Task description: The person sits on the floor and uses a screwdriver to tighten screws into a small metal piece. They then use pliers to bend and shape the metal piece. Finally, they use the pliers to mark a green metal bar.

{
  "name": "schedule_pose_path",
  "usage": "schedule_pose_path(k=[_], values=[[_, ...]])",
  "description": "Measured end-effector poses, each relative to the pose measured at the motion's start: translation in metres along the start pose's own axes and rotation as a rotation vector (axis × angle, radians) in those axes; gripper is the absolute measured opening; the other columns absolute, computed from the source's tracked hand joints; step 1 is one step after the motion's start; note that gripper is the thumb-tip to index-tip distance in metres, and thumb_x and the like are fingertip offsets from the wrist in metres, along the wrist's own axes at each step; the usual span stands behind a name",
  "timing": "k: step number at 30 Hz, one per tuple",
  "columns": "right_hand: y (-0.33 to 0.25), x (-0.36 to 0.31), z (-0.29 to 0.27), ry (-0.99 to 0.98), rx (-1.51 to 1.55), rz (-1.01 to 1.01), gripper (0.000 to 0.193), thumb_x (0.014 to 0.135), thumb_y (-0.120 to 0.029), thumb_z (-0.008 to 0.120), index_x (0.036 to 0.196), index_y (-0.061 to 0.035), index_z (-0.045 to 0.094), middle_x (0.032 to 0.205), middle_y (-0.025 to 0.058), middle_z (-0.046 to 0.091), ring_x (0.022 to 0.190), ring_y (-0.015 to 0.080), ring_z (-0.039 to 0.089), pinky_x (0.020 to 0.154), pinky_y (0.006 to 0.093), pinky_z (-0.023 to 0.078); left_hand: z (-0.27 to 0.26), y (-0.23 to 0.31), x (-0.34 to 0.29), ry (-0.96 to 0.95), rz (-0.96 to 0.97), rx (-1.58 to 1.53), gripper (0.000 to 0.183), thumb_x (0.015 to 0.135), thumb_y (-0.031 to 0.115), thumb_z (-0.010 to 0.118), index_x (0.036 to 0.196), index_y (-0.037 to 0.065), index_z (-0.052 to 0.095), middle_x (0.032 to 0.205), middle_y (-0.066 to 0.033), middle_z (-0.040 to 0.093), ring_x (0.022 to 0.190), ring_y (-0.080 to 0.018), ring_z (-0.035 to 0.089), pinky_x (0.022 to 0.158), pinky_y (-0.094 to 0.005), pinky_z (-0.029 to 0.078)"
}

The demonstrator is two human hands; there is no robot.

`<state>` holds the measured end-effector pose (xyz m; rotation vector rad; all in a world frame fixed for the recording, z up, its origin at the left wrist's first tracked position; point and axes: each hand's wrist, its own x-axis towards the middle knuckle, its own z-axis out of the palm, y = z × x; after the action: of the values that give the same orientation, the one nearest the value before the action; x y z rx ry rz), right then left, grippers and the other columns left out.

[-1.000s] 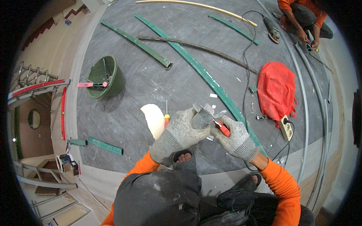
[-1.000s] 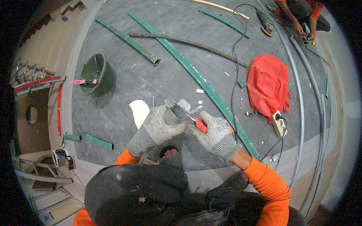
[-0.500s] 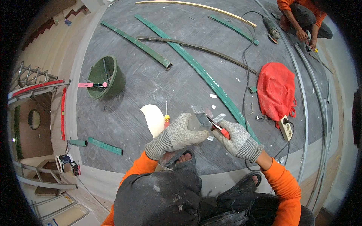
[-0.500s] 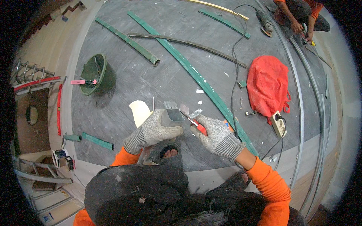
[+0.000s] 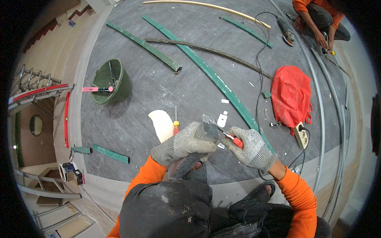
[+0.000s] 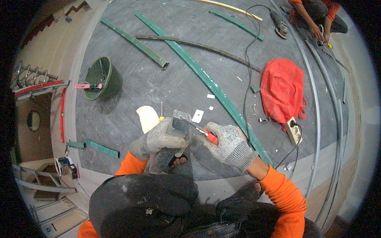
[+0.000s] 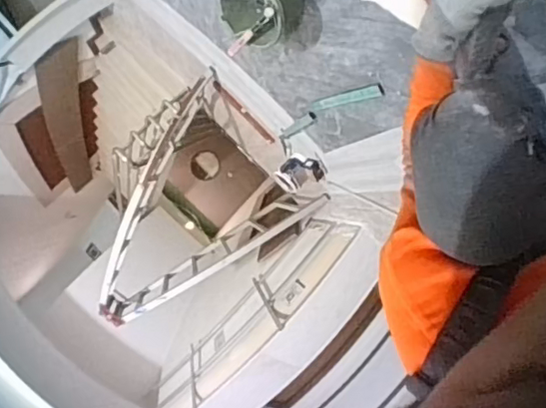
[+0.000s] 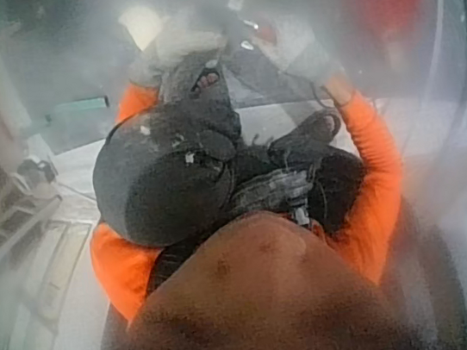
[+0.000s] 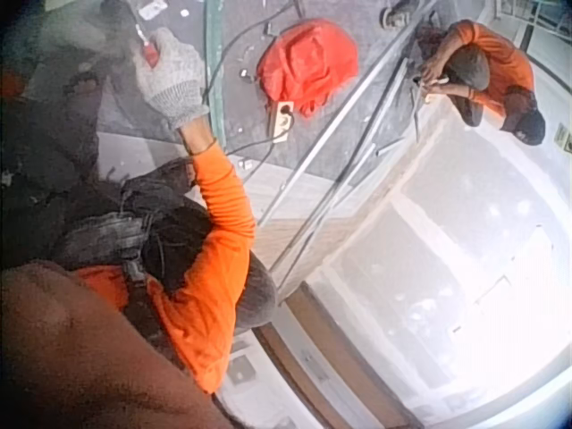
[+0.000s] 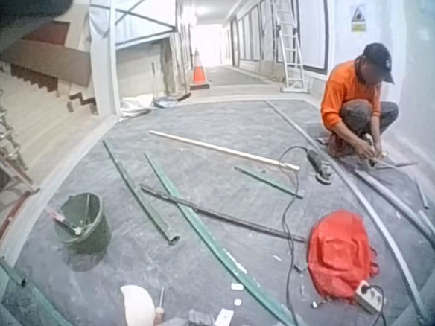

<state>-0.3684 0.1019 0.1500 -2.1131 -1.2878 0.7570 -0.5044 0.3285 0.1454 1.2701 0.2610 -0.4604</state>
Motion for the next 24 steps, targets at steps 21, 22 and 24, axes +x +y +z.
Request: schedule_pose_path(k=[21,22,24], values=[[-0.010,0.003,-0.018,0.014,0.155,0.033,0.029,0.100,-0.026,0.063,0.117,-0.0041,0.058,0.100,0.0246,0.065,0.099,0.0442,0.067,0.083,0.0496,0.053,0.017,0.030,-0.003,0.335,0.050,0.564,0.084,0.092,0.044,0.073,0.146,-0.013,0.044,0.127,-0.0322,0.063,0.123,-0.0349,0.064,0.104,-0.0426,0.051],[-0.011,0.003,-0.018,0.005,0.165,0.038,0.028,0.099,-0.025,0.064,0.117,-0.0041,0.058,0.100,0.0246,0.065,0.099,0.0444,0.067,0.083,0.0495,0.053,0.013,0.025,-0.003,0.330,0.052,0.520,0.085,0.092,0.043,0.073,0.147,-0.013,0.043,0.126,-0.0317,0.063,0.122,-0.0340,0.064,0.103,-0.0421,0.051],[-0.009,0.002,-0.017,0.009,0.132,0.026,0.027,0.098,-0.023,0.065,0.116,-0.0042,0.058,0.099,0.0246,0.065,0.098,0.0446,0.067,0.082,0.0496,0.052,0.006,0.012,-0.002,0.320,0.054,0.430,0.085,0.092,0.042,0.073,0.148,-0.013,0.041,0.125,-0.0306,0.064,0.119,-0.0323,0.065,0.102,-0.0413,0.051]])
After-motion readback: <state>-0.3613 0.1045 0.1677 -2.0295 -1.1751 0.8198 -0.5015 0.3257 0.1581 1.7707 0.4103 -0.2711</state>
